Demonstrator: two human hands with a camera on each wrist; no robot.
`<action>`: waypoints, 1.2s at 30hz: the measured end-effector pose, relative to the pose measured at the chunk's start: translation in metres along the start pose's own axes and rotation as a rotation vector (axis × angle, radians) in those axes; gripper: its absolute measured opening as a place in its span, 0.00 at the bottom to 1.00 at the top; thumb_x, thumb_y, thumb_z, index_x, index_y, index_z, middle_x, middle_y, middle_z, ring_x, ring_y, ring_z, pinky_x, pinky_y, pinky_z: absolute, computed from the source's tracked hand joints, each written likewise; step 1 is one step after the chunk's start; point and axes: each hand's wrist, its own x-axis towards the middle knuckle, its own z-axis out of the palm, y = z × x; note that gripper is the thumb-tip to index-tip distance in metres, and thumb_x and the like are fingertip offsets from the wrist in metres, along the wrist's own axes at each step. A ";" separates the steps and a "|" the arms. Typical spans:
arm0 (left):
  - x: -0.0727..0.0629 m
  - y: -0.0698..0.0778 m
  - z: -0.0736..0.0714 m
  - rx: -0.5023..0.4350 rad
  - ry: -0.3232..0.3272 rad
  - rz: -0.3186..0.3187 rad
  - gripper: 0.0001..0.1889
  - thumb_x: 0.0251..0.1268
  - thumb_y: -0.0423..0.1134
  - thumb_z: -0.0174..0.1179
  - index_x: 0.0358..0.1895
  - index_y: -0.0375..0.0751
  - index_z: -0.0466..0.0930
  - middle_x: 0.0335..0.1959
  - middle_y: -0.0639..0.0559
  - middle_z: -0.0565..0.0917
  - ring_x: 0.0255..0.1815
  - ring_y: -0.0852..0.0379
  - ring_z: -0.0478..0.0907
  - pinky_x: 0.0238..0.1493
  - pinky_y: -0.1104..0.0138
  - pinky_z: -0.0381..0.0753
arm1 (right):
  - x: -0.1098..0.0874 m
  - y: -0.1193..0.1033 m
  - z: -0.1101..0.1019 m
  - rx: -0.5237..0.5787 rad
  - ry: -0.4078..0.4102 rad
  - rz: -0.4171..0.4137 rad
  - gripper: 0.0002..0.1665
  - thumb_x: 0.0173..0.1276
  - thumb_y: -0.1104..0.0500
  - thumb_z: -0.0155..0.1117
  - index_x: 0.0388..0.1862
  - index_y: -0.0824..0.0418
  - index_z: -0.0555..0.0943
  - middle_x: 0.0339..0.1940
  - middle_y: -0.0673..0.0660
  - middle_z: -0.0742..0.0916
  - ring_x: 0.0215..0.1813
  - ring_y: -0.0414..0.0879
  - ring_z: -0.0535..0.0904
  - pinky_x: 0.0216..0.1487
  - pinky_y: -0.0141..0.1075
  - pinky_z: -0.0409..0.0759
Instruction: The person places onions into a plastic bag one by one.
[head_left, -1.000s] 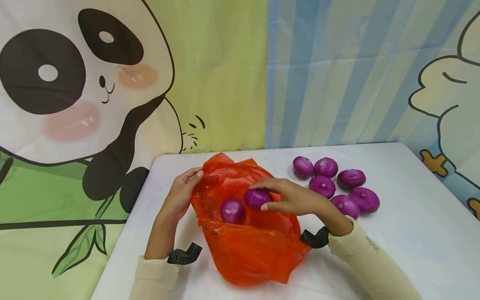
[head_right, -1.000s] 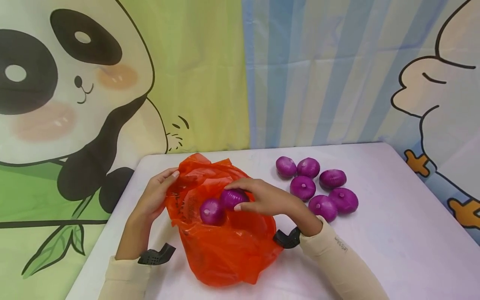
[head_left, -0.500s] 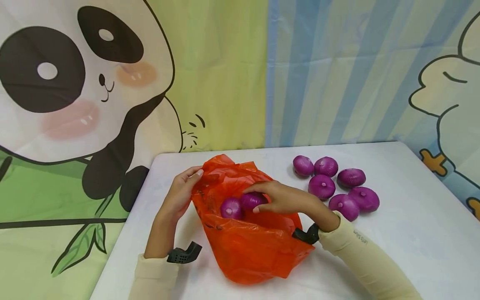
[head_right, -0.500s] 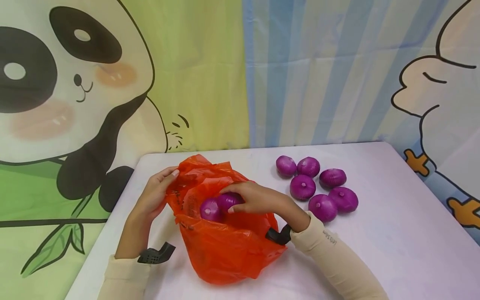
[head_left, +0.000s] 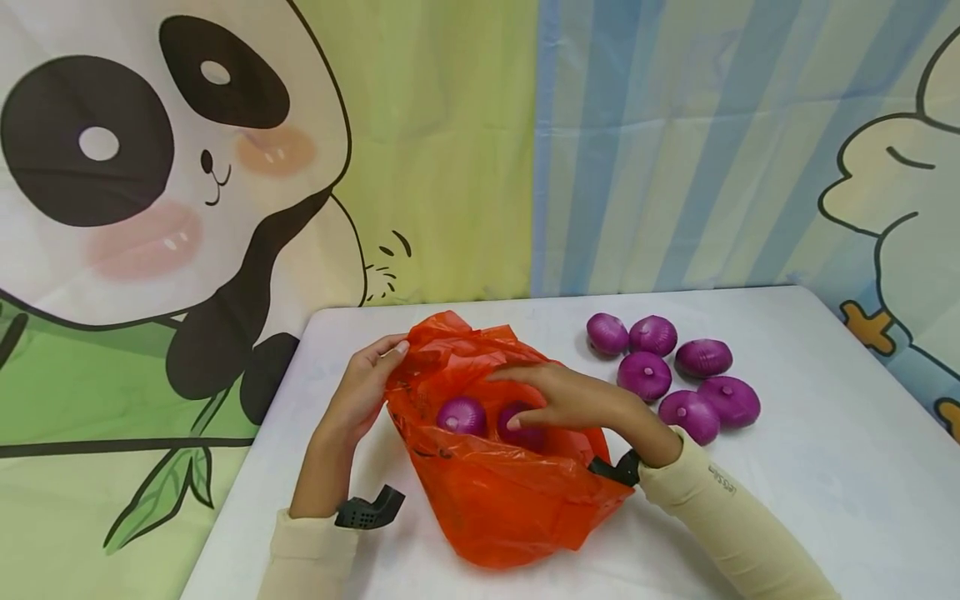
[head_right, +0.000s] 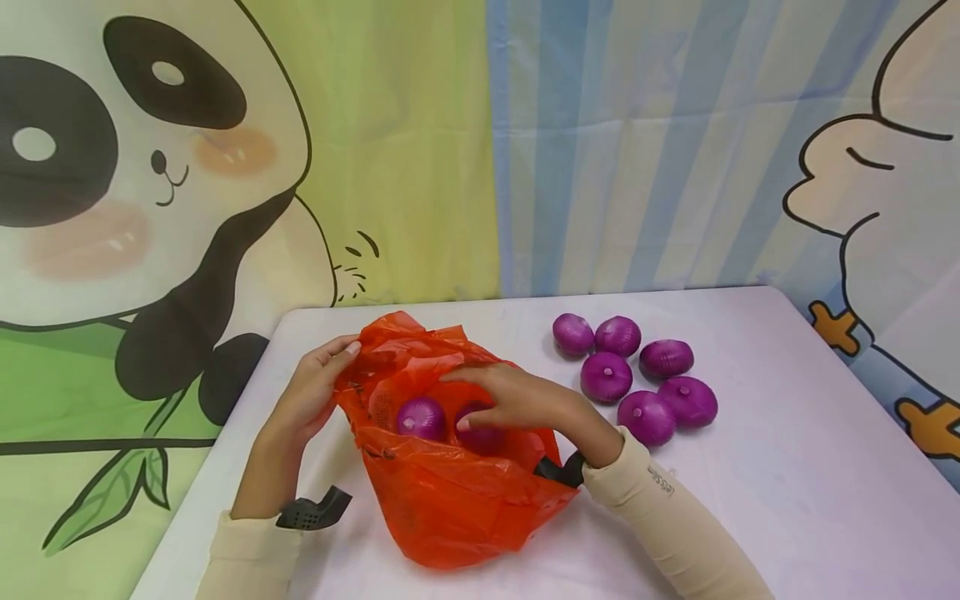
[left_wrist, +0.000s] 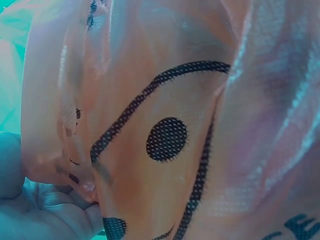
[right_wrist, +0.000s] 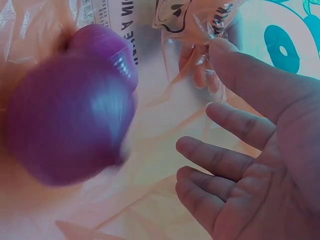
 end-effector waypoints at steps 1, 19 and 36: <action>0.000 0.000 0.000 0.000 -0.001 0.001 0.24 0.74 0.49 0.53 0.62 0.35 0.72 0.56 0.40 0.77 0.55 0.48 0.78 0.54 0.62 0.78 | 0.000 0.000 0.000 0.002 0.000 0.002 0.37 0.64 0.51 0.70 0.70 0.57 0.70 0.67 0.54 0.75 0.69 0.51 0.68 0.67 0.48 0.67; 0.000 0.002 -0.002 -0.005 0.005 0.009 0.24 0.75 0.48 0.52 0.63 0.33 0.71 0.57 0.40 0.76 0.53 0.49 0.78 0.54 0.63 0.78 | -0.014 -0.010 -0.020 0.080 0.219 -0.105 0.25 0.67 0.57 0.68 0.63 0.57 0.78 0.61 0.53 0.80 0.66 0.49 0.72 0.64 0.48 0.70; 0.000 0.000 -0.002 0.024 0.013 0.003 0.25 0.75 0.50 0.52 0.64 0.35 0.71 0.59 0.39 0.76 0.55 0.48 0.77 0.54 0.63 0.78 | -0.046 -0.001 -0.042 0.065 0.323 -0.052 0.23 0.65 0.61 0.68 0.60 0.60 0.79 0.56 0.54 0.83 0.58 0.51 0.78 0.55 0.47 0.78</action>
